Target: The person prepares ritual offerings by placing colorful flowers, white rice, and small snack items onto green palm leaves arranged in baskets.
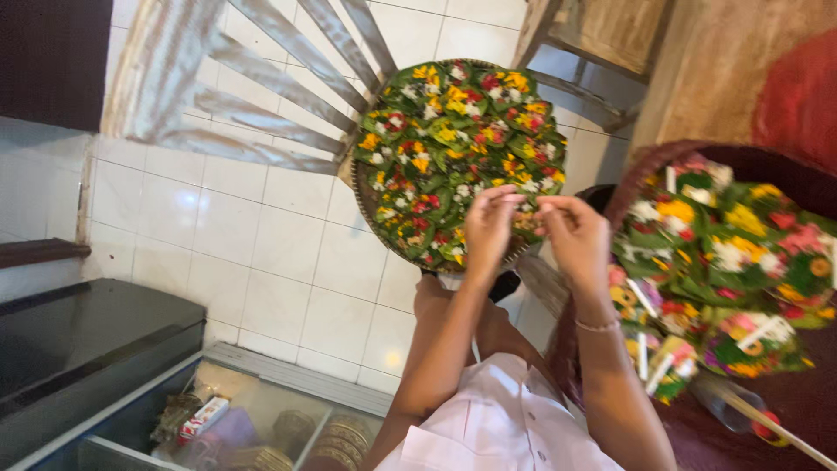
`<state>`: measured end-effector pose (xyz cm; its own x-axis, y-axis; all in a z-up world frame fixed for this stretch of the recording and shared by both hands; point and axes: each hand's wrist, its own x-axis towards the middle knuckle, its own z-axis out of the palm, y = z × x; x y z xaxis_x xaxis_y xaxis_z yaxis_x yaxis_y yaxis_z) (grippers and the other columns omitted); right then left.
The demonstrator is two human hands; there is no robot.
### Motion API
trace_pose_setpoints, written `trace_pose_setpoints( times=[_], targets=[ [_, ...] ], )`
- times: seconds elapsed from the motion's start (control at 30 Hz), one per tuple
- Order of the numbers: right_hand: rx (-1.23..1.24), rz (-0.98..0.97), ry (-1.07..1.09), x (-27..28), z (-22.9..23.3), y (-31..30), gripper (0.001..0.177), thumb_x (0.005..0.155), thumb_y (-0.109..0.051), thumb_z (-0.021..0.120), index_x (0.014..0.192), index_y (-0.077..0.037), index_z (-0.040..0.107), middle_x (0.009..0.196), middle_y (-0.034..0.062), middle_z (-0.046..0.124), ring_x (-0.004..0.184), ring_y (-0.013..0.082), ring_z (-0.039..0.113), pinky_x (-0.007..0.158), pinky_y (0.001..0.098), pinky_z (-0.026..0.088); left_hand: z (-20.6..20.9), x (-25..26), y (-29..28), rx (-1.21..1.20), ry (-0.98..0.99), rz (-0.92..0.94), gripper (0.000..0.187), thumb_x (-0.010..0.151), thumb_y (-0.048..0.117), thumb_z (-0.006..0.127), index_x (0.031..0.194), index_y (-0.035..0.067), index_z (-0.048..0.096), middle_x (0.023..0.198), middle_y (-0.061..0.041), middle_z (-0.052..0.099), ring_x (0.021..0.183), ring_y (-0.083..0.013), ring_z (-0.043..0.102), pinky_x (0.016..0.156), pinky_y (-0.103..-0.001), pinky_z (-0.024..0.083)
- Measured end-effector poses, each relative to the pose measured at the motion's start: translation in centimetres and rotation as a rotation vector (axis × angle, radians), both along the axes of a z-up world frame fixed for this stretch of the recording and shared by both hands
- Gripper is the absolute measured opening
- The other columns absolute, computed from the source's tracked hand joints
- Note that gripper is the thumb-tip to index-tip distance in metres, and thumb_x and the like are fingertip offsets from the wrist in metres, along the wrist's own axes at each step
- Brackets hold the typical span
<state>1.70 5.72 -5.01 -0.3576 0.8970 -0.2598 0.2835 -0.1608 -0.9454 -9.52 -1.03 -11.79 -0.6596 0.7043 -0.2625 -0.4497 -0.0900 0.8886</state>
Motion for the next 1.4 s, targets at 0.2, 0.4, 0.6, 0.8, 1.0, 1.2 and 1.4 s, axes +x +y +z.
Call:
trace_pose_setpoints(
  times=[0.2, 0.4, 0.6, 0.8, 1.0, 1.2, 1.4],
  targets=[
    [-0.393, 0.008, -0.040, -9.9, -14.6, -0.9, 0.023, 0.099, -0.012, 0.063, 0.116, 0.002, 0.073, 0.096, 0.0070, 0.076, 0.077, 0.0119, 0.070, 0.068, 0.0275, 0.053, -18.3, -12.8, -3.1, -0.453, -0.104, 0.145, 0.031, 0.098, 0.020, 0.068, 0.126, 0.007, 0.063, 0.117, -0.006, 0.073, 0.100, -0.0153, 0.069, 0.074, -0.030, 0.053],
    [-0.679, -0.119, -0.386, -18.8, -29.3, -2.4, 0.024, 0.099, -0.015, 0.065, 0.114, 0.000, 0.076, 0.094, 0.0098, 0.077, 0.077, 0.0150, 0.072, 0.067, 0.0313, 0.058, -22.8, -20.6, -3.5, -0.583, -0.179, 0.028, 0.043, 0.101, 0.017, 0.063, 0.141, 0.005, 0.052, 0.144, -0.008, 0.060, 0.130, -0.0175, 0.057, 0.104, -0.031, 0.048],
    [-0.788, -0.379, -0.482, -22.4, -37.5, -3.6, 0.020, 0.095, -0.014, 0.073, 0.109, 0.000, 0.075, 0.094, 0.0127, 0.077, 0.072, 0.0157, 0.074, 0.064, 0.0306, 0.062, -22.5, -24.5, -2.3, -0.697, -0.255, -0.138, 0.056, 0.100, 0.016, 0.061, 0.151, 0.007, 0.039, 0.152, -0.010, 0.050, 0.131, -0.0195, 0.054, 0.107, -0.035, 0.044],
    [-0.790, -0.477, -0.467, -23.0, -38.0, -3.9, 0.011, 0.092, -0.005, 0.073, 0.101, 0.001, 0.072, 0.094, 0.0130, 0.077, 0.067, 0.0178, 0.072, 0.075, 0.0355, 0.059, -26.1, -25.2, -3.3, -0.540, -0.366, -0.033, 0.060, 0.097, 0.014, 0.062, 0.151, 0.006, 0.037, 0.151, -0.016, 0.049, 0.125, -0.0309, 0.059, 0.104, -0.040, 0.047],
    [-0.846, -0.407, -0.541, -24.0, -35.3, -5.3, 0.012, 0.093, -0.011, 0.076, 0.097, -0.002, 0.069, 0.087, 0.0110, 0.075, 0.066, 0.0158, 0.070, 0.079, 0.0337, 0.058, -28.4, -25.7, -5.4, -0.658, -0.368, -0.074, 0.061, 0.099, 0.017, 0.062, 0.154, 0.011, 0.036, 0.158, -0.011, 0.042, 0.137, -0.0227, 0.048, 0.103, -0.035, 0.045],
    [-0.729, -0.362, -0.400, -23.6, -32.7, -7.4, 0.014, 0.094, -0.010, 0.074, 0.090, 0.000, 0.065, 0.081, 0.0040, 0.071, 0.065, 0.0134, 0.069, 0.065, 0.0323, 0.053, -27.2, -26.5, -8.3, -0.783, -0.475, 0.108, 0.045, 0.099, 0.024, 0.063, 0.140, 0.009, 0.052, 0.137, -0.012, 0.061, 0.107, -0.0242, 0.060, 0.080, -0.035, 0.049],
    [-0.366, -0.287, -0.163, -19.7, -21.1, -4.7, 0.012, 0.097, -0.010, 0.072, 0.096, -0.002, 0.063, 0.078, 0.0045, 0.068, 0.066, 0.0106, 0.064, 0.060, 0.0262, 0.049, -14.2, -27.0, -7.0, -0.536, -0.325, 0.155, 0.032, 0.099, 0.040, 0.055, 0.121, 0.016, 0.059, 0.115, -0.001, 0.065, 0.099, -0.0142, 0.062, 0.077, -0.033, 0.051]
  ],
)
